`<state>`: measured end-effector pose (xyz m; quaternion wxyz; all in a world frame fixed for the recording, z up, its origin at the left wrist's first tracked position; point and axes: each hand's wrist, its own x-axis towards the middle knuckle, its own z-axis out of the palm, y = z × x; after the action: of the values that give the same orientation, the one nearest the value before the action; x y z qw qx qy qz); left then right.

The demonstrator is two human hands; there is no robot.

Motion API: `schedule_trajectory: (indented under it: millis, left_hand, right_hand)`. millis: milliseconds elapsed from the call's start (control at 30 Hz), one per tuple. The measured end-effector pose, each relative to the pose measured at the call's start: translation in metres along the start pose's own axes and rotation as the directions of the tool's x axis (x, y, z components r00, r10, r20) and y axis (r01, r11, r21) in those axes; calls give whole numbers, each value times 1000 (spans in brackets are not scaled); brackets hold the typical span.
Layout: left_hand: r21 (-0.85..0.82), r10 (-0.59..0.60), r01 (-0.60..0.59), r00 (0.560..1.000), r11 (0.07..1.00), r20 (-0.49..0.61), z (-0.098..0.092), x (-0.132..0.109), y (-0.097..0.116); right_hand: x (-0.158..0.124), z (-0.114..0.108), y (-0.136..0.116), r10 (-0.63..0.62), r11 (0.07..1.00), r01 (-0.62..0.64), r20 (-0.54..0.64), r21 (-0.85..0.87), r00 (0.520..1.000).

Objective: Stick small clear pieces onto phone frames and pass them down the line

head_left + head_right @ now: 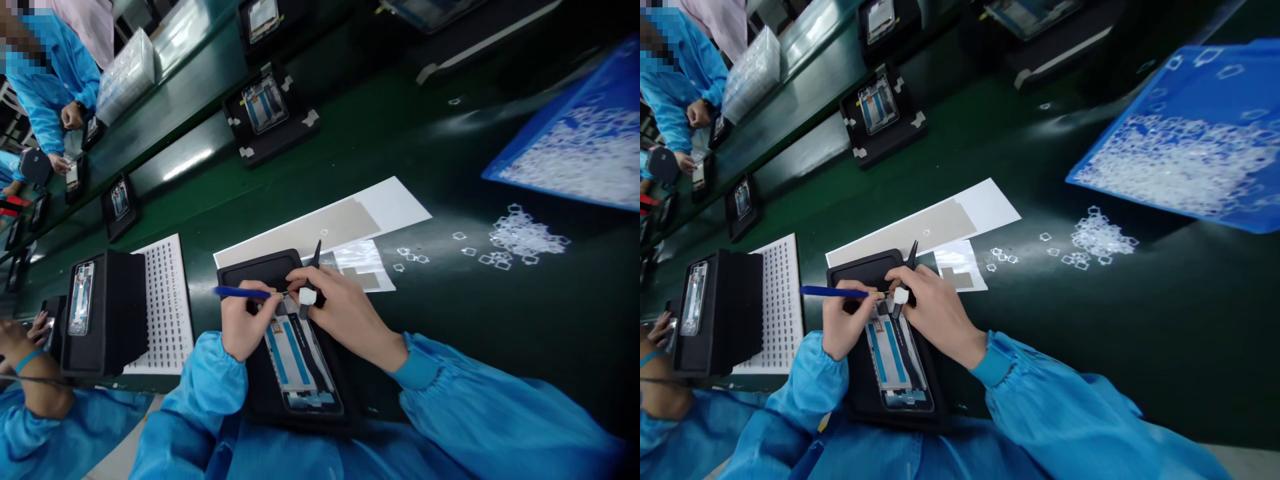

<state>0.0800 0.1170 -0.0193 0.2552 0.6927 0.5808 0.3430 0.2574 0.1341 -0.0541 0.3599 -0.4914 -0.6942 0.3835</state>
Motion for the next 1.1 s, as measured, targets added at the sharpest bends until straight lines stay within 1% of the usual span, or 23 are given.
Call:
schedule_trajectory:
  millis: [33,67,100,133,167,200,233,267,333,367,433,500,600,667,700,767,833,867,933,1000,1033,1100]
  left_hand:
    - [-116,-28,18,996,993,-87,-3,-1,-2]
    - [-194,-29,-3,986,981,-161,-7,-3,-3]
    - [-216,-3,-43,979,975,-206,-11,-6,-4]
    - [-180,53,-92,976,979,-211,-15,-9,-5]
    - [-93,127,-144,977,985,-172,-18,-13,-5]
    - [33,202,-200,974,979,-98,-21,-17,-5]
    - [177,262,-256,965,950,-8,-22,-21,-5]
    - [313,300,-309,951,898,79,-22,-25,-5]
    - [511,334,-393,920,765,206,-19,-28,-5]
    - [570,334,-417,909,708,250,-17,-29,-6]
    - [627,313,-439,899,643,307,-14,-28,-7]
    - [637,293,-440,898,633,328,-12,-27,-9]
    - [603,278,-426,903,675,326,-12,-25,-9]
    - [584,267,-420,904,695,334,-13,-25,-8]
    - [585,261,-421,903,693,341,-14,-25,-7]
    - [596,246,-431,896,677,368,-17,-23,-4]
    - [603,220,-436,890,668,400,-22,-18,2]
    - [600,210,-436,887,671,410,-24,-14,5]
    - [575,213,-442,881,689,422,-23,-4,13]
    - [523,283,-494,856,694,432,-14,9,22]
    - [490,335,-541,829,683,449,-6,15,26]
    - [426,419,-640,755,640,504,15,27,32]
  right_hand:
    - [0,1,0,-3,1000,3,-6,-2,1000]
    - [-1,1,-1,-7,1000,7,-11,-3,1000]
    - [-2,2,-2,-10,1000,10,-17,-3,1000]
    - [-3,3,-2,-16,1000,16,-24,-6,1000]
    - [-4,4,-3,-22,1000,22,-31,-13,999]
    - [-6,5,-3,-31,999,30,-38,-24,999]
    - [-7,5,-4,-43,998,41,-42,-37,998]
    - [-9,6,-4,-57,997,54,-47,-51,997]
    - [-11,7,-3,-76,995,72,-50,-72,996]
    - [-11,7,-3,-77,994,73,-46,-75,996]
    - [-11,7,-2,-70,995,68,-35,-73,997]
    - [-10,7,-3,-57,996,56,-26,-67,998]
    - [-10,4,-7,-31,999,30,-21,-37,999]
    - [-12,-6,-10,-4,999,6,-37,38,999]
    - [-13,-13,-10,19,996,-13,-66,92,998]
    - [-17,-33,-7,103,979,-68,-175,194,979]
    - [-22,-56,2,218,957,-145,-290,251,932]
    - [-24,-68,7,271,945,-187,-325,267,906]
    - [-27,-88,18,350,922,-258,-335,288,875]
    - [-27,-98,26,388,905,-298,-302,302,871]
    - [-26,-99,29,393,902,-306,-284,305,875]
    - [-22,-94,32,381,904,-305,-246,299,891]
